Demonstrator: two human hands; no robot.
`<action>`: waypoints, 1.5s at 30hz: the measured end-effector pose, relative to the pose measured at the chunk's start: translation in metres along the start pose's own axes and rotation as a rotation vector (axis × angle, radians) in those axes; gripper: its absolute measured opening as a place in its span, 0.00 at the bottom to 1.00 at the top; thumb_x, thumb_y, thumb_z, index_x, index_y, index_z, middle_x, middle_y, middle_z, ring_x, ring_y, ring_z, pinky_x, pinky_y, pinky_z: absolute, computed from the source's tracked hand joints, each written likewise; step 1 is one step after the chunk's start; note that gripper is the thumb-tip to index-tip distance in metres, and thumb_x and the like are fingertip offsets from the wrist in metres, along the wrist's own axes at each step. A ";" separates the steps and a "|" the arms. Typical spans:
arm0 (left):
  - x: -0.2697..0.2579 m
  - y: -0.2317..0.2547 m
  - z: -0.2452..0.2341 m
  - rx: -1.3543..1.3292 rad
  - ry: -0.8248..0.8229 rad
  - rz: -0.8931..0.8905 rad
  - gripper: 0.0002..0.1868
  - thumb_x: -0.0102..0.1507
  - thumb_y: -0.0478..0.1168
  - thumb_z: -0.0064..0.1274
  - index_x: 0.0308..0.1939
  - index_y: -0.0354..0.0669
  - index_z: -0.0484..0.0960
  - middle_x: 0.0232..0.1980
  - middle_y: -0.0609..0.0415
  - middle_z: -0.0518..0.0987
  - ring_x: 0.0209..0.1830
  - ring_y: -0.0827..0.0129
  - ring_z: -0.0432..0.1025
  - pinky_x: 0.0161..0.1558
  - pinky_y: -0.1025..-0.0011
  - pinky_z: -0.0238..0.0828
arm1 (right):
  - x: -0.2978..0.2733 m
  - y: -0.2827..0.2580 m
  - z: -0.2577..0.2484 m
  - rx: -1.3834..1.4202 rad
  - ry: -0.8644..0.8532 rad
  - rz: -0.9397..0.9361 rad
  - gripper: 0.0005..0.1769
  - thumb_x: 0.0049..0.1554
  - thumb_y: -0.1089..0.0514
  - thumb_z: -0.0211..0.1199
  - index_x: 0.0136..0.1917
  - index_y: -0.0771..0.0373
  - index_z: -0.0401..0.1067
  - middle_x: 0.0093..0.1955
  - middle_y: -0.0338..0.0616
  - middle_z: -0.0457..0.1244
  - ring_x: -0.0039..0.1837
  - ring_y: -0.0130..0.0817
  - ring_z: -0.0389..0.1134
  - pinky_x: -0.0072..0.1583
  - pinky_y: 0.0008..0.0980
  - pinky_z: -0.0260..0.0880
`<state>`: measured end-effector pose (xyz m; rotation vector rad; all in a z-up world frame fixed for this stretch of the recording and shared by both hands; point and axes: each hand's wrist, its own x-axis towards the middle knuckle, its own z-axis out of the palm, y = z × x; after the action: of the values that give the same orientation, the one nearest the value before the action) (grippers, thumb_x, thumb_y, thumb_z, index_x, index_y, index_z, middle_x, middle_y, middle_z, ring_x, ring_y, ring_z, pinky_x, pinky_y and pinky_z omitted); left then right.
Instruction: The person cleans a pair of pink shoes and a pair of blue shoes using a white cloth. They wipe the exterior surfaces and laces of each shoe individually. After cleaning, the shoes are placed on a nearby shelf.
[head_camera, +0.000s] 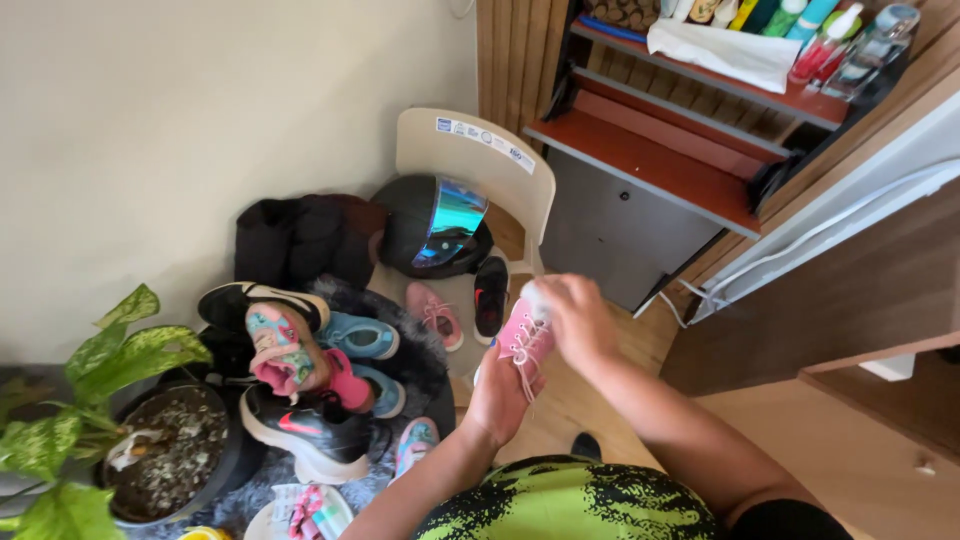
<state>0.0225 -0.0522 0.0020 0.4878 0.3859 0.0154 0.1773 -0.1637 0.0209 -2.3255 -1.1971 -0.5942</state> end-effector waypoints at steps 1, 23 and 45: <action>0.001 0.007 0.015 -0.001 -0.002 0.003 0.34 0.69 0.67 0.32 0.57 0.41 0.72 0.48 0.59 0.80 0.46 0.71 0.75 0.53 0.70 0.71 | 0.003 -0.017 -0.011 -0.001 0.001 -0.003 0.32 0.50 0.61 0.65 0.67 0.40 0.70 0.60 0.41 0.61 0.60 0.42 0.66 0.57 0.36 0.73; 0.108 -0.079 0.083 0.008 0.089 0.145 0.36 0.69 0.68 0.29 0.59 0.41 0.72 0.55 0.57 0.80 0.55 0.68 0.75 0.56 0.66 0.68 | 0.049 0.126 -0.034 0.340 -0.382 0.340 0.23 0.56 0.47 0.56 0.65 0.40 0.71 0.65 0.34 0.61 0.66 0.44 0.64 0.62 0.38 0.68; 0.145 -0.068 0.143 -0.133 0.138 0.257 0.32 0.68 0.67 0.37 0.52 0.42 0.74 0.47 0.54 0.79 0.45 0.66 0.75 0.54 0.64 0.70 | 0.074 0.131 -0.090 0.676 -0.377 0.656 0.15 0.62 0.39 0.56 0.55 0.42 0.77 0.56 0.40 0.66 0.64 0.40 0.67 0.68 0.37 0.64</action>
<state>0.2042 -0.1621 0.0349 0.4028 0.4519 0.3231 0.3105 -0.2355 0.1089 -2.0656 -0.5546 0.4333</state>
